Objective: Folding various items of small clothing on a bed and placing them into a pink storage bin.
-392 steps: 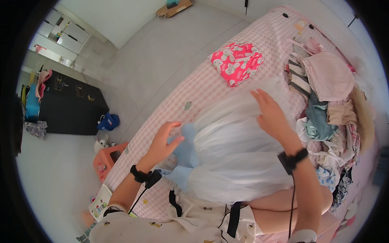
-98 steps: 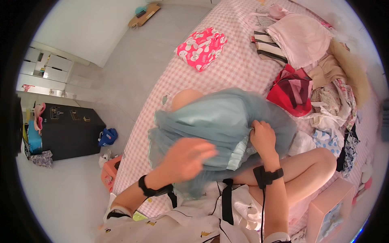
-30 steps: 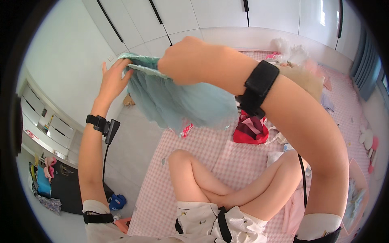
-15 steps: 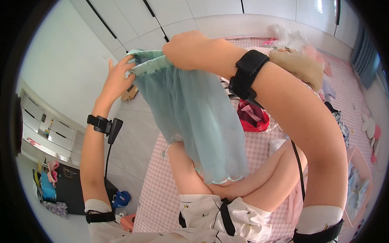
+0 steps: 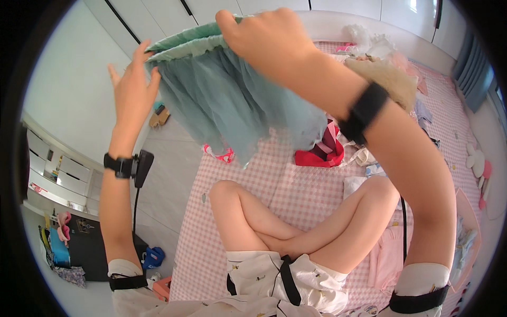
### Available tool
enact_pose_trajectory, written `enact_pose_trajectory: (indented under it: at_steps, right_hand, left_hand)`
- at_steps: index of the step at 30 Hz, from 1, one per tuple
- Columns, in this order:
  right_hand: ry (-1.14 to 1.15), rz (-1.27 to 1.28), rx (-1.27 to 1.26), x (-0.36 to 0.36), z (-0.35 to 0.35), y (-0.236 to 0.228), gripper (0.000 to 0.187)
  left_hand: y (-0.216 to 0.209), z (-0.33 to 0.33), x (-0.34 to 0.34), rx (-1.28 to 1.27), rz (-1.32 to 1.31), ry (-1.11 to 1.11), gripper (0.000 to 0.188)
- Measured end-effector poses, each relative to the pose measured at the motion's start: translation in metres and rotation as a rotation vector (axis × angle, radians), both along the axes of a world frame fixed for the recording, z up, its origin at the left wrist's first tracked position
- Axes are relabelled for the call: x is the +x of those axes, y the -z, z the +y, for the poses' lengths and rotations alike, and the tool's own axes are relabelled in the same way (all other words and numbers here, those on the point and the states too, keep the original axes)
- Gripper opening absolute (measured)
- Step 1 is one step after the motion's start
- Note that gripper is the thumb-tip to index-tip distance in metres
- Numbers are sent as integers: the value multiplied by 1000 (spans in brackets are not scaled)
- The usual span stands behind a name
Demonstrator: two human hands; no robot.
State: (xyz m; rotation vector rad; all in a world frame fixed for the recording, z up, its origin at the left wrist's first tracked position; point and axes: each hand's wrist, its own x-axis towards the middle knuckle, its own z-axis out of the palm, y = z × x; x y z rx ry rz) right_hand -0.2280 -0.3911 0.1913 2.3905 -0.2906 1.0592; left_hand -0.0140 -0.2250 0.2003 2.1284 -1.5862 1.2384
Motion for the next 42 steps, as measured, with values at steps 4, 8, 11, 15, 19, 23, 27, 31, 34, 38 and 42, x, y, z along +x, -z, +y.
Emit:
enact_pose_trajectory:
  at_steps: [4,8,11,15,19,23,27,31,34,38,42]
  right_hand:
    - [-151,22,119,-47,57,50,40]
    - [-271,371,429,-77,131,148,46]
    - [-418,489,622,-75,191,220,43]
    - [-610,681,823,-75,263,283,43]
    - [-784,707,978,-80,285,292,44]
    - [-912,640,1081,-78,285,293,34]
    - [-996,623,1050,-76,270,287,20]
    - [-1058,600,1091,-63,239,275,19]
    - [-957,735,1203,-40,195,268,24]
    - [-626,612,1449,19,95,275,28]
    - [-70,352,1301,41,-23,345,33]
  left_hand:
    - [29,43,-50,-15,-55,62,50]
    - [131,103,-72,259,187,17,30]
    - [192,167,-91,487,436,-178,25]
    - [260,227,-111,469,619,-310,26]
    - [284,260,-125,457,845,-315,30]
    - [294,272,-125,352,1012,-324,29]
    - [312,279,-120,265,1186,-312,26]
    - [339,306,-119,362,1295,-410,23]
    - [362,321,-119,92,2094,-483,23]
    - [369,315,-129,-268,2668,-438,43]
    - [383,289,-123,-372,2697,-338,46]
